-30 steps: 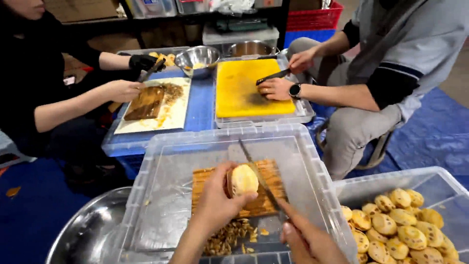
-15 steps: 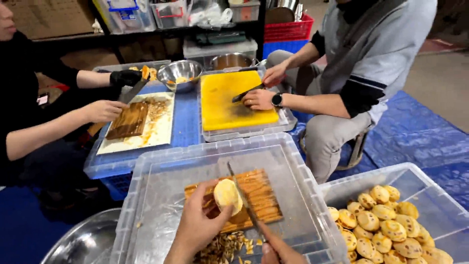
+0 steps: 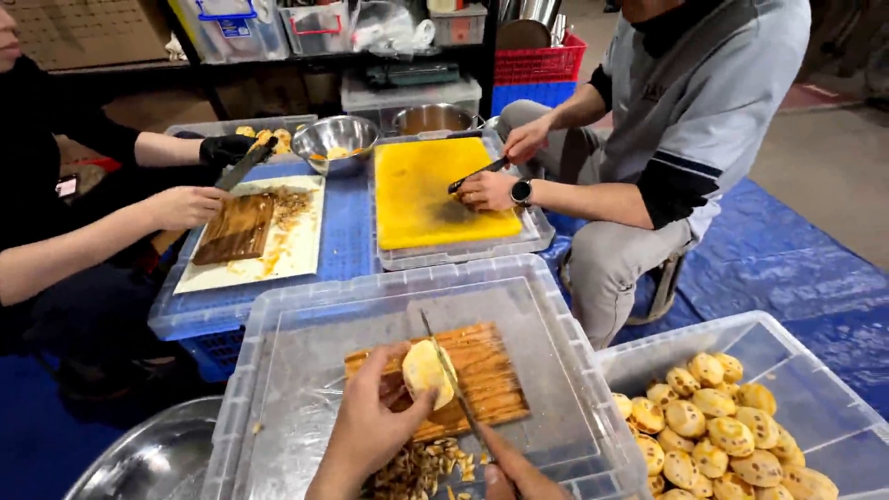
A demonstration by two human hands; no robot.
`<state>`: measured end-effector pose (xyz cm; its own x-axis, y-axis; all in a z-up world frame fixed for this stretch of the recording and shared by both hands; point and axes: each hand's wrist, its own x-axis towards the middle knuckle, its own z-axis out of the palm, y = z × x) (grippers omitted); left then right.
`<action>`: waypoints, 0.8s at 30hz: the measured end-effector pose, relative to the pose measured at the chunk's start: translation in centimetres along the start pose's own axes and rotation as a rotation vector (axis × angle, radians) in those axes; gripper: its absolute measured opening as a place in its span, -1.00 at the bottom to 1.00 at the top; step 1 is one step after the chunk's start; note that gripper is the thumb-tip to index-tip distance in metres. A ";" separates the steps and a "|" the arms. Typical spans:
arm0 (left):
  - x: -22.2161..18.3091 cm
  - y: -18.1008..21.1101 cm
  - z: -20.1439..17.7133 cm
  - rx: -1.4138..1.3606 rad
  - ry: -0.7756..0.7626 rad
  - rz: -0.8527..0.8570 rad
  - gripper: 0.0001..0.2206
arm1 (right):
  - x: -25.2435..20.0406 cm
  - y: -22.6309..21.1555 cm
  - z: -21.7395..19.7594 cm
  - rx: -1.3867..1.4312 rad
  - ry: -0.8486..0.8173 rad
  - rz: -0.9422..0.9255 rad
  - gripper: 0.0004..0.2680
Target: People are slicing oranges and removing seeds/pulp on cutting boards in a food production setting.
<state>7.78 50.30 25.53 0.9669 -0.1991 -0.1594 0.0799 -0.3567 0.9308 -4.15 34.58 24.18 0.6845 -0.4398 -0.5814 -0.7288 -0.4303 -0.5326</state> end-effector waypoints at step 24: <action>0.0 -2.6 1.0 -0.022 0.035 0.232 -0.66 | 1.0 -2.3 -1.3 0.093 -0.195 -0.144 -0.59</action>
<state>7.36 50.32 22.83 0.9678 -0.2414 0.0713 -0.1409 -0.2849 0.9481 -1.79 34.14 25.59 0.7716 -0.2153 -0.5985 -0.6289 -0.3991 -0.6672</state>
